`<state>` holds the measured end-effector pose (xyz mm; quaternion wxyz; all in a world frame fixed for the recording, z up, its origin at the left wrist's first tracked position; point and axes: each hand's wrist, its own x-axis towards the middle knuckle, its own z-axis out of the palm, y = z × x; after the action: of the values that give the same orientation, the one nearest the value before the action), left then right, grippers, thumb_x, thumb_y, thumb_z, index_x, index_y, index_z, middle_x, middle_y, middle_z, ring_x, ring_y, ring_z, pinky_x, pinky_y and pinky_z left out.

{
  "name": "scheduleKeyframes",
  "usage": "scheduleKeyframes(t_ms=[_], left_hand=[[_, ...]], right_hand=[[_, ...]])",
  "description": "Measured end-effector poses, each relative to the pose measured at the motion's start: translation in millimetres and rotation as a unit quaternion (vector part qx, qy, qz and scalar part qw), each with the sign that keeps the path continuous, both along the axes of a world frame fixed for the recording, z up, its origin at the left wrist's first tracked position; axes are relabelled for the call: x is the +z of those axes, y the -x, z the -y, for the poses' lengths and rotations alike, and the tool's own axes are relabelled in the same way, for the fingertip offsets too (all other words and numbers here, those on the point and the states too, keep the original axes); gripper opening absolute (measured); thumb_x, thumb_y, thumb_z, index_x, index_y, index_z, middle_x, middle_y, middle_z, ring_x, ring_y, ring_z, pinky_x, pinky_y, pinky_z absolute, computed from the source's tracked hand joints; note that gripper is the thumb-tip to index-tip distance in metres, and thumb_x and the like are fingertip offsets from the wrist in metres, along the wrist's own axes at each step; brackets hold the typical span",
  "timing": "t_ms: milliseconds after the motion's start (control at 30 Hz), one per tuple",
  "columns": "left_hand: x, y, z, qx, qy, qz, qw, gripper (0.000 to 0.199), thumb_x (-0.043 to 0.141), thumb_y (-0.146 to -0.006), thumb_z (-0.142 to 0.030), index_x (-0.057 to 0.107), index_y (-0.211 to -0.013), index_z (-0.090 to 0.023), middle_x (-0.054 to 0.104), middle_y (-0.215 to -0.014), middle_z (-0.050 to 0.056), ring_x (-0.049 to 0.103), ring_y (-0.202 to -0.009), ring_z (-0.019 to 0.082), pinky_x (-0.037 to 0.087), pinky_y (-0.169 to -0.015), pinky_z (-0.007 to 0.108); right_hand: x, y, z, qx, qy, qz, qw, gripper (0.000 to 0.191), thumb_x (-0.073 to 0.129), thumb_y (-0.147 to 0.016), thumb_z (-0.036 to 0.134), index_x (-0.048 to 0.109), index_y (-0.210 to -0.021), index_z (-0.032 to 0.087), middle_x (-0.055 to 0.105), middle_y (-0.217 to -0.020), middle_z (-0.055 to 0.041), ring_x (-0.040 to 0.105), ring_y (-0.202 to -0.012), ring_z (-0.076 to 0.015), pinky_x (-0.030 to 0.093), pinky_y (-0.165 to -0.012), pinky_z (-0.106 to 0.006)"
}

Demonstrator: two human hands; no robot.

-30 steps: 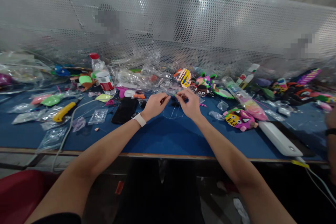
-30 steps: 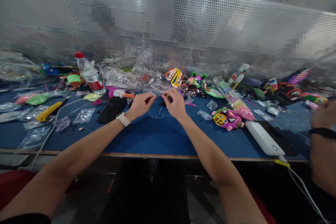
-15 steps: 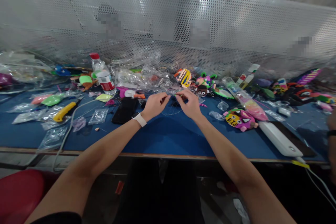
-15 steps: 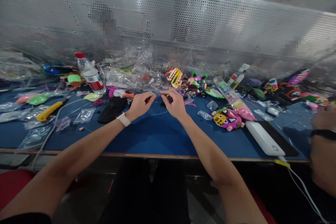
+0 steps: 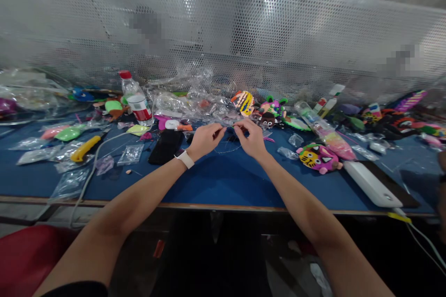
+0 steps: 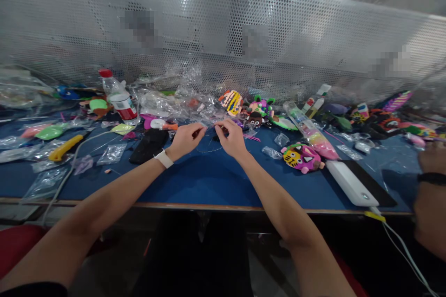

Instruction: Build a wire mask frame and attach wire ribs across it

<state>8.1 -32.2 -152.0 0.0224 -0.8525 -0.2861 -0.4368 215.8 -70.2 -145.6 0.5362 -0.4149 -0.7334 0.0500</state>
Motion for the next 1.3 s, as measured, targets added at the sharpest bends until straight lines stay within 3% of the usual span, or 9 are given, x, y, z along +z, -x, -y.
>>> scheduleKeyframes(t_ms=[267, 500, 800, 1300], left_hand=[[1.5, -1.6, 7.3, 0.011, -0.043, -0.016, 0.999, 0.034, 0.047, -0.112, -0.033, 0.063, -0.086, -0.018, 0.070, -0.076, 0.004, 0.066, -0.068, 0.017, 0.043, -0.062, 0.028], [3.8, -0.2, 10.1, 0.016, -0.049, -0.034, 0.998, 0.034, 0.046, -0.112, -0.032, 0.066, -0.089, -0.018, 0.075, -0.082, 0.005, 0.067, -0.069, 0.016, 0.041, -0.061, 0.028], [7.3, -3.4, 8.2, 0.059, 0.003, 0.031, 0.998, 0.042, 0.051, -0.109, -0.036, 0.053, -0.070, -0.020, 0.056, -0.063, -0.001, 0.050, -0.056, 0.014, 0.035, -0.060, 0.030], [7.5, -4.5, 11.1, 0.042, 0.003, 0.019, 0.999, 0.041, 0.050, -0.109, -0.035, 0.051, -0.070, -0.021, 0.058, -0.064, 0.000, 0.051, -0.057, 0.014, 0.034, -0.060, 0.030]], right_hand=[[1.2, 3.2, 3.3, -0.005, 0.007, -0.017, 1.000, 0.031, 0.053, -0.108, 0.047, 0.072, -0.099, 0.024, 0.074, -0.099, -0.0069, 0.069, -0.086, -0.0231, 0.059, -0.079, -0.040], [-0.3, 4.2, 2.3, -0.005, 0.020, -0.021, 1.000, 0.028, 0.053, -0.107, 0.041, 0.072, -0.096, 0.024, 0.072, -0.095, -0.0060, 0.067, -0.084, -0.0225, 0.057, -0.076, -0.038], [3.6, 3.3, 3.0, 0.004, 0.020, -0.029, 0.999, 0.019, 0.058, -0.102, 0.031, 0.076, -0.100, 0.025, 0.073, -0.094, -0.0042, 0.067, -0.078, -0.0199, 0.056, -0.074, -0.038], [2.5, 3.1, 2.8, -0.003, 0.027, -0.033, 0.999, 0.018, 0.060, -0.101, 0.033, 0.075, -0.098, 0.025, 0.075, -0.094, -0.0045, 0.069, -0.082, -0.0209, 0.059, -0.075, -0.038]])
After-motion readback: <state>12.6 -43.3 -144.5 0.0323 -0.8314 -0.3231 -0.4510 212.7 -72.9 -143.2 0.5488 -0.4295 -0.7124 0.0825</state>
